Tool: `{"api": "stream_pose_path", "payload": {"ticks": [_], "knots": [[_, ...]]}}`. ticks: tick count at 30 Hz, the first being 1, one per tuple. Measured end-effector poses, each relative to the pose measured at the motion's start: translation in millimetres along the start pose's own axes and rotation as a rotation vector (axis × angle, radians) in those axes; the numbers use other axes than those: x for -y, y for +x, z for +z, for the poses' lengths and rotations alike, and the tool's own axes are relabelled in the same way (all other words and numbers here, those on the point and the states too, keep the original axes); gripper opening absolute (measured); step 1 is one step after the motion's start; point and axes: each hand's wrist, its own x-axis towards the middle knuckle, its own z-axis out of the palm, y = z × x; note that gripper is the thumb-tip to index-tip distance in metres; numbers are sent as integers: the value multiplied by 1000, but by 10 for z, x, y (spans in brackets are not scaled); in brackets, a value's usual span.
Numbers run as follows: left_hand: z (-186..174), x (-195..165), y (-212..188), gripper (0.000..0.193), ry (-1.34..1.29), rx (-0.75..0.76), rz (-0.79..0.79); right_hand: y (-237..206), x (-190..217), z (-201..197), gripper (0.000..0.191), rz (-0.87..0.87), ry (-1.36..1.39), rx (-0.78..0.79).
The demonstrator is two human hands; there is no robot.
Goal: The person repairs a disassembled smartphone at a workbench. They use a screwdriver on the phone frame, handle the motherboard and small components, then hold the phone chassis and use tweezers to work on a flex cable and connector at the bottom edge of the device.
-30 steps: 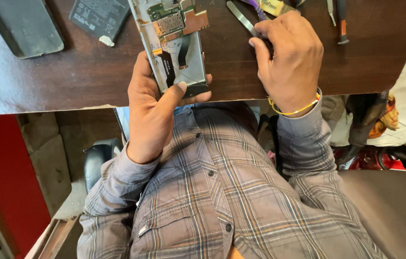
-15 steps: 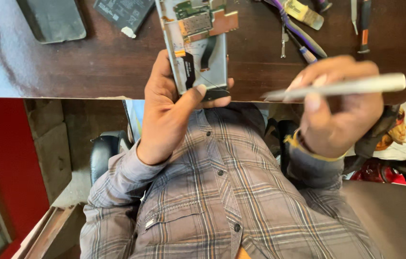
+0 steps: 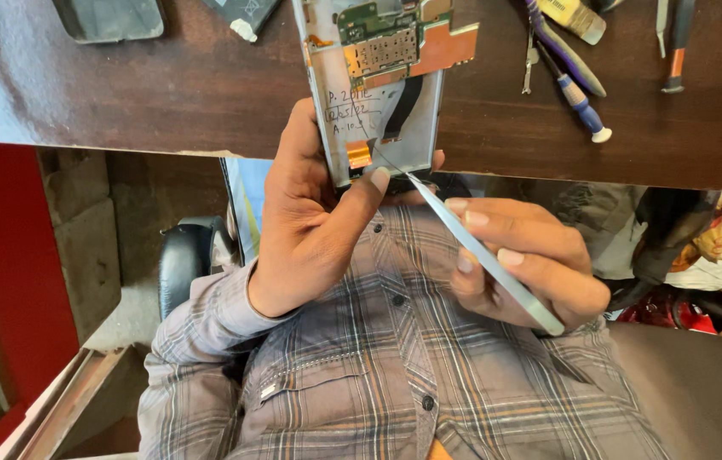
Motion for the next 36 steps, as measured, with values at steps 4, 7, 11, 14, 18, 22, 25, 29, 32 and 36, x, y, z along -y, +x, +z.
{"api": "stream_pose_path", "payload": {"ticks": [4,7,11,14,18,22,25,29,32,36], "knots": [[6,-16,-22,34,-20,15,-9,-40,3,79,39,77,7,-138],[5,-33,-20,34,-36,21,-35,-52,11,33,40,118,21,-82],[10,-61,-15,37,-101,6,-88,-70,50,38,36,198,13,-151],[-2,-84,-13,39,-107,9,-102,2,86,-119,37,208,10,-2],[-6,-94,-21,37,-108,20,-97,68,105,-262,38,228,35,195],[-11,-108,-15,37,-119,29,-94,38,52,-199,37,221,76,108],[-9,-132,-12,39,-138,19,-117,63,23,-268,37,221,81,245],[-3,-149,-7,41,-134,22,-124,58,30,-297,37,204,71,219],[-4,-150,-21,43,-114,26,-116,78,83,-345,40,223,64,264],[5,-153,-44,41,-71,35,-90,118,96,-375,41,238,110,340]]}}
